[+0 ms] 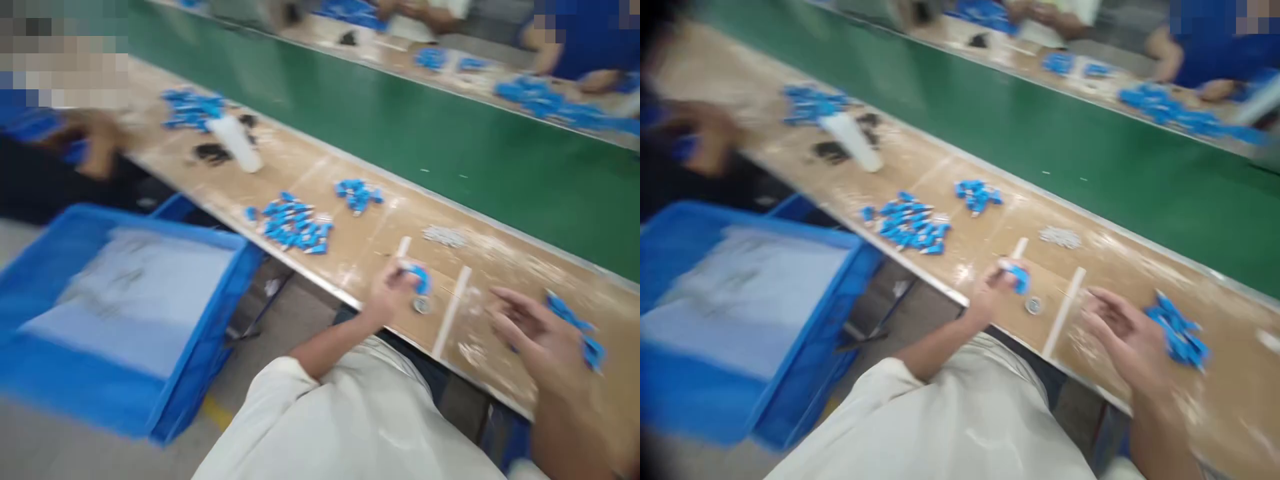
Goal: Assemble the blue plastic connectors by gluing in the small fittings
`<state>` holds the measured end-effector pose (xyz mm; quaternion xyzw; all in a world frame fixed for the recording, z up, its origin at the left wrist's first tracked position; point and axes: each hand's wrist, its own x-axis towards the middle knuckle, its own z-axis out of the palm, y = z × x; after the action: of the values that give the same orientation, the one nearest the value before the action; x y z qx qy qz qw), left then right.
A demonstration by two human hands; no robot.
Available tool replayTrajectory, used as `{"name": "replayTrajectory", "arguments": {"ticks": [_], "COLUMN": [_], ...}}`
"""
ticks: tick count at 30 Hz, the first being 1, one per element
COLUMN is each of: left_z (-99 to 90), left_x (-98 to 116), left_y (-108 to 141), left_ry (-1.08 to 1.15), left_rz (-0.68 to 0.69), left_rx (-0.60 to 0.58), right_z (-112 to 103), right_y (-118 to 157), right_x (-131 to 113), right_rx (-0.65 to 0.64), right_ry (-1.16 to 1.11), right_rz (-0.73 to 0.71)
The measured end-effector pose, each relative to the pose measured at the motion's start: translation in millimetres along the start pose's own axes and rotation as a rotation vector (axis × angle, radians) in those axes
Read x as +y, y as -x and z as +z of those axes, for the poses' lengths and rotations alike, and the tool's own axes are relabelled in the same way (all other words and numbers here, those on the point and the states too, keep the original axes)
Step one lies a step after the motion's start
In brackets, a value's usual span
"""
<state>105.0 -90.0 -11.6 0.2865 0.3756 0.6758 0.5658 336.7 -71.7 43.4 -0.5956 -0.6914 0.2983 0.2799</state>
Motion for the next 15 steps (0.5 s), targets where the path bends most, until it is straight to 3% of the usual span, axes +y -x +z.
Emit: {"name": "replayTrajectory", "arguments": {"ticks": [2, 6, 11, 15], "left_z": [-19.0, -41.3, -47.6, -46.1], "left_x": [-5, -30, -46, -46], "left_y": [-11, -18, -10, -11], "left_ry": [0.046, 0.031, -0.003, -0.014], "left_rz": [-0.072, -0.150, -0.195, -0.197], "left_rx": [0.106, 0.154, 0.165, 0.157], "right_z": [15, 52, 80, 90], "right_y": [9, 11, 10, 1], "right_x": [7, 29, 36, 37], "right_rx": [0.082, 0.150, -0.018, -0.065], "right_ry": [-0.080, -0.153, -0.276, -0.320], "right_rz": [0.118, 0.139, 0.111, 0.142]}}
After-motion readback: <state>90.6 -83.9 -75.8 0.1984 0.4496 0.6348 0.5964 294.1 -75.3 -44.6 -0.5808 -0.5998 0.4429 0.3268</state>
